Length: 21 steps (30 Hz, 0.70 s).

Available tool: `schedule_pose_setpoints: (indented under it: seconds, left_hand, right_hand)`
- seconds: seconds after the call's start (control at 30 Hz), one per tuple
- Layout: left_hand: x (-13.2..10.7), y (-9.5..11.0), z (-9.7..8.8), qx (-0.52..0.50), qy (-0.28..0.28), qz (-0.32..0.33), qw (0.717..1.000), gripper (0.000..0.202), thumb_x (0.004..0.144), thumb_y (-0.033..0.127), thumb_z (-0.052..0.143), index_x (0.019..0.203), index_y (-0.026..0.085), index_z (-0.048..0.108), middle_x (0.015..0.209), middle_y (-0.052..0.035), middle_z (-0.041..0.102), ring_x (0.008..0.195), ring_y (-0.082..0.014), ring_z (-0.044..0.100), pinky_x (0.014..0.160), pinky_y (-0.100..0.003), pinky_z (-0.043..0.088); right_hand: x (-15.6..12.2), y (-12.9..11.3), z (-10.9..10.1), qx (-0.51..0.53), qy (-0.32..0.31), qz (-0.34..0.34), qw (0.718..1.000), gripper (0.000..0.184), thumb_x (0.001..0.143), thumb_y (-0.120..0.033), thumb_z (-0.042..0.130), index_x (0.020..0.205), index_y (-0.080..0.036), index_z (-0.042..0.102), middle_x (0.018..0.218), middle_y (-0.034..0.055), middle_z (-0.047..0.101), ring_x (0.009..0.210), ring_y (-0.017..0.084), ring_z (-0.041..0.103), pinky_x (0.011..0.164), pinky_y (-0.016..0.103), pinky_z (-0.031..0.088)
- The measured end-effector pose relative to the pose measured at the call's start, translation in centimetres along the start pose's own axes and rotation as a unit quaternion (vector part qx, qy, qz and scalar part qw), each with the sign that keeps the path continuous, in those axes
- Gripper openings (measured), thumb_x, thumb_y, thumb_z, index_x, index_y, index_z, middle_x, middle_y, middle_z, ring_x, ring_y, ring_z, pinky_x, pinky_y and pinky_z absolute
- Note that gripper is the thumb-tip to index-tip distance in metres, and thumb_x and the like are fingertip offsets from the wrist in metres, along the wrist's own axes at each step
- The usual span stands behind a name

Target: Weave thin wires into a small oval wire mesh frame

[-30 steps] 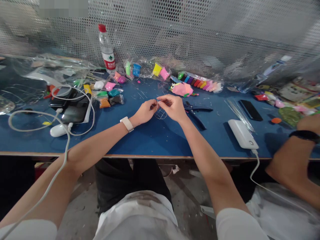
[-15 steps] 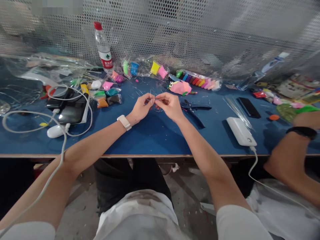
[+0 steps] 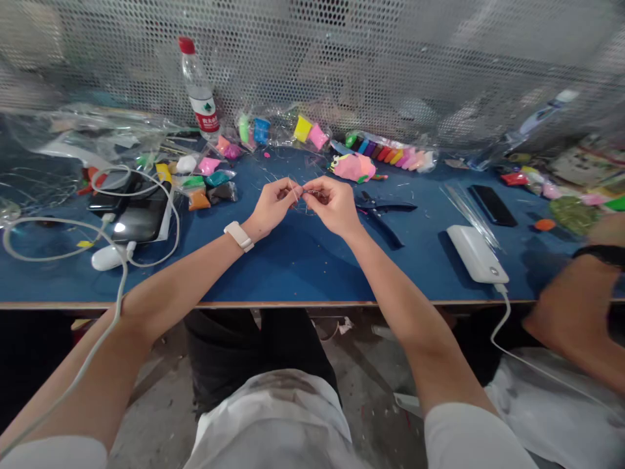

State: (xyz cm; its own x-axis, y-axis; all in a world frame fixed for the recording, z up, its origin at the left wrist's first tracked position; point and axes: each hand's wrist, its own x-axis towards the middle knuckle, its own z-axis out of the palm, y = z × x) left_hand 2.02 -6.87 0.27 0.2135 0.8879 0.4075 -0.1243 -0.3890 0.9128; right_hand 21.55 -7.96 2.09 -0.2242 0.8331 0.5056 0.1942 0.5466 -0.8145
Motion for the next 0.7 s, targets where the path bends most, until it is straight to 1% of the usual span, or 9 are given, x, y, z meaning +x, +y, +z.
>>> schedule_pose_setpoints:
  seconds: [0.07,0.17,0.27,0.37,0.47,0.53,0.63,0.7]
  left_hand:
    - [0.1,-0.1,-0.2,0.002,0.004,0.005,1.0,0.041,0.1,0.055,0.09,0.085,0.02,0.076,0.075,-0.0011,0.066,0.072,-0.0132,0.06,0.07,-0.027,0.05]
    - [0.2,-0.2,-0.3,-0.038,0.003,-0.025,0.999,0.037,0.098,0.051,0.092,0.085,0.02,0.077,0.079,-0.0014,0.068,0.074,-0.0128,0.061,0.071,-0.027,0.05]
    - [0.2,-0.2,-0.3,-0.073,-0.002,-0.057,0.996,0.032,0.097,0.045,0.093,0.085,0.02,0.078,0.082,-0.0013,0.068,0.076,-0.0125,0.062,0.072,-0.026,0.05]
    - [0.0,-0.3,-0.2,-0.091,-0.006,-0.064,0.994,0.03,0.097,0.044,0.093,0.086,0.02,0.078,0.082,-0.001,0.069,0.076,-0.0121,0.061,0.072,-0.025,0.05]
    - [-0.1,-0.3,0.0,-0.103,-0.009,-0.07,0.992,0.033,0.096,0.047,0.094,0.086,0.02,0.078,0.081,-0.0011,0.069,0.075,-0.012,0.061,0.072,-0.025,0.051]
    - [-0.1,-0.3,0.0,-0.108,-0.012,-0.069,0.992,0.035,0.095,0.049,0.096,0.086,0.02,0.078,0.08,-0.001,0.069,0.075,-0.0119,0.061,0.072,-0.025,0.051]
    - [-0.1,-0.2,0.0,-0.107,-0.014,-0.06,0.992,0.039,0.092,0.053,0.099,0.085,0.019,0.079,0.079,-0.0009,0.069,0.074,-0.0119,0.061,0.072,-0.026,0.052]
    - [-0.1,-0.1,0.0,-0.105,-0.011,-0.053,0.993,0.044,0.088,0.058,0.101,0.086,0.019,0.08,0.079,-0.0009,0.069,0.074,-0.012,0.061,0.072,-0.027,0.052]
  right_hand:
    - [0.1,0.2,-0.1,0.006,-0.006,-0.004,1.0,0.033,0.097,-0.055,0.087,0.106,-0.023,0.08,0.091,0.004,0.083,0.071,0.018,0.073,0.068,0.035,0.063]
    - [0.1,0.4,-0.3,0.01,-0.019,-0.008,1.0,0.032,0.097,-0.051,0.086,0.111,-0.023,0.082,0.1,0.0057,0.086,0.074,0.019,0.075,0.072,0.037,0.064]
    - [0.1,0.4,-0.6,-0.023,-0.024,-0.023,0.999,0.03,0.098,-0.05,0.085,0.112,-0.023,0.084,0.103,0.0065,0.087,0.083,0.022,0.078,0.079,0.039,0.066]
    - [0.0,0.3,-0.9,-0.068,-0.023,-0.053,0.996,0.028,0.1,-0.048,0.084,0.111,-0.023,0.086,0.102,0.0069,0.087,0.088,0.024,0.079,0.082,0.041,0.066]
    - [0.0,0.3,-1.2,-0.113,-0.026,-0.085,0.99,0.023,0.102,-0.044,0.083,0.111,-0.023,0.086,0.102,0.0066,0.086,0.086,0.023,0.077,0.08,0.04,0.066]
    - [0.0,0.4,-1.4,-0.142,-0.034,-0.108,0.983,0.018,0.104,-0.039,0.081,0.111,-0.023,0.086,0.103,0.0061,0.085,0.084,0.022,0.076,0.079,0.038,0.064]
    - [0.0,0.6,-1.7,-0.187,-0.048,-0.14,0.971,0.01,0.108,-0.03,0.078,0.11,-0.023,0.084,0.101,0.0053,0.083,0.081,0.02,0.072,0.079,0.036,0.061]
    - [-0.1,0.6,-1.8,-0.222,-0.051,-0.159,0.961,0.008,0.11,-0.027,0.076,0.11,-0.022,0.083,0.101,0.0052,0.081,0.082,0.02,0.072,0.08,0.036,0.059]
